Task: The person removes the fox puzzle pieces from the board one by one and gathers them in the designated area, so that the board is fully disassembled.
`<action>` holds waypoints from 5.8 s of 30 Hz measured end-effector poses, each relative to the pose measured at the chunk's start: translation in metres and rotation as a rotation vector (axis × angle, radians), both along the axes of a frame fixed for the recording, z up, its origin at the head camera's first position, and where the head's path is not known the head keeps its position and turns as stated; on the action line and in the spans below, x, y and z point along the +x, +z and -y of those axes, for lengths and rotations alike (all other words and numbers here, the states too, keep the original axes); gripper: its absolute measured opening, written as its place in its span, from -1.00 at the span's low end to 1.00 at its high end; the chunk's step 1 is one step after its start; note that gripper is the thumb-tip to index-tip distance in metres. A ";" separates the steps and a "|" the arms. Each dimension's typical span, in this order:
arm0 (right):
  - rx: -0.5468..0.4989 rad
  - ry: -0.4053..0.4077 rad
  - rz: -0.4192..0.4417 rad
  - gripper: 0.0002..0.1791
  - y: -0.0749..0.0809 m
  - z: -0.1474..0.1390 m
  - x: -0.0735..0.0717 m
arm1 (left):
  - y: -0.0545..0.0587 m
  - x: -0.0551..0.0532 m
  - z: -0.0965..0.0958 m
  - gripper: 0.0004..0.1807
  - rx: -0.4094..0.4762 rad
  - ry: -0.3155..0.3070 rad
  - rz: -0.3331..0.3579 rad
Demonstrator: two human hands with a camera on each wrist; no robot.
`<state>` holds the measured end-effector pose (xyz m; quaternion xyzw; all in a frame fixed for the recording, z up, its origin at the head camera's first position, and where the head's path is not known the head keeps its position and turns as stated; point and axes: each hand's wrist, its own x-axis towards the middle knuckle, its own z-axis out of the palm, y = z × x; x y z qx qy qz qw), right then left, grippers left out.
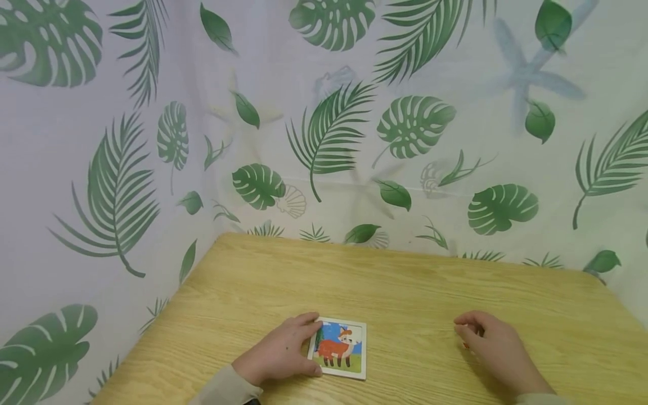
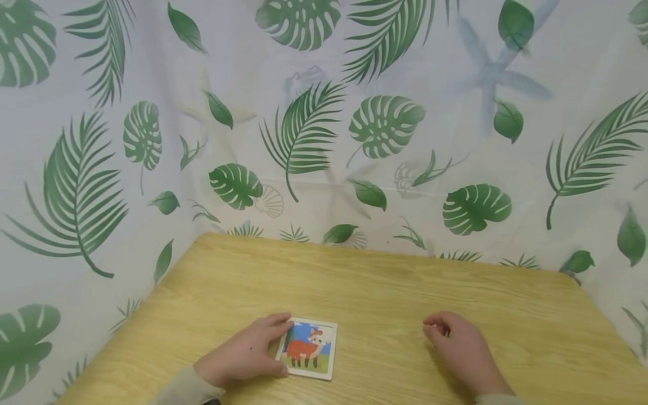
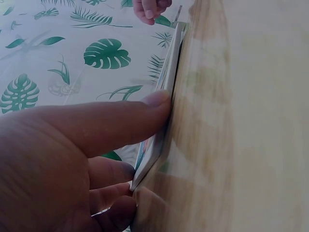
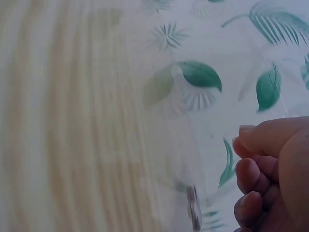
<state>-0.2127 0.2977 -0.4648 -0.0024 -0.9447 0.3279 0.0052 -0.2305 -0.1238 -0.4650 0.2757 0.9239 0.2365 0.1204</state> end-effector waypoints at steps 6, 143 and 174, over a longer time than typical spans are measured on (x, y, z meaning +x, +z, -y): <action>-0.043 0.045 -0.046 -0.70 0.004 0.027 0.003 | 0.000 0.001 -0.001 0.01 0.012 0.011 0.013; -0.153 0.119 -0.046 -0.82 -0.020 0.200 -0.023 | -0.006 -0.006 -0.002 -0.01 0.003 0.044 0.060; -0.301 0.109 0.044 -0.87 -0.001 0.177 -0.025 | -0.003 -0.004 -0.002 -0.03 0.035 0.036 0.058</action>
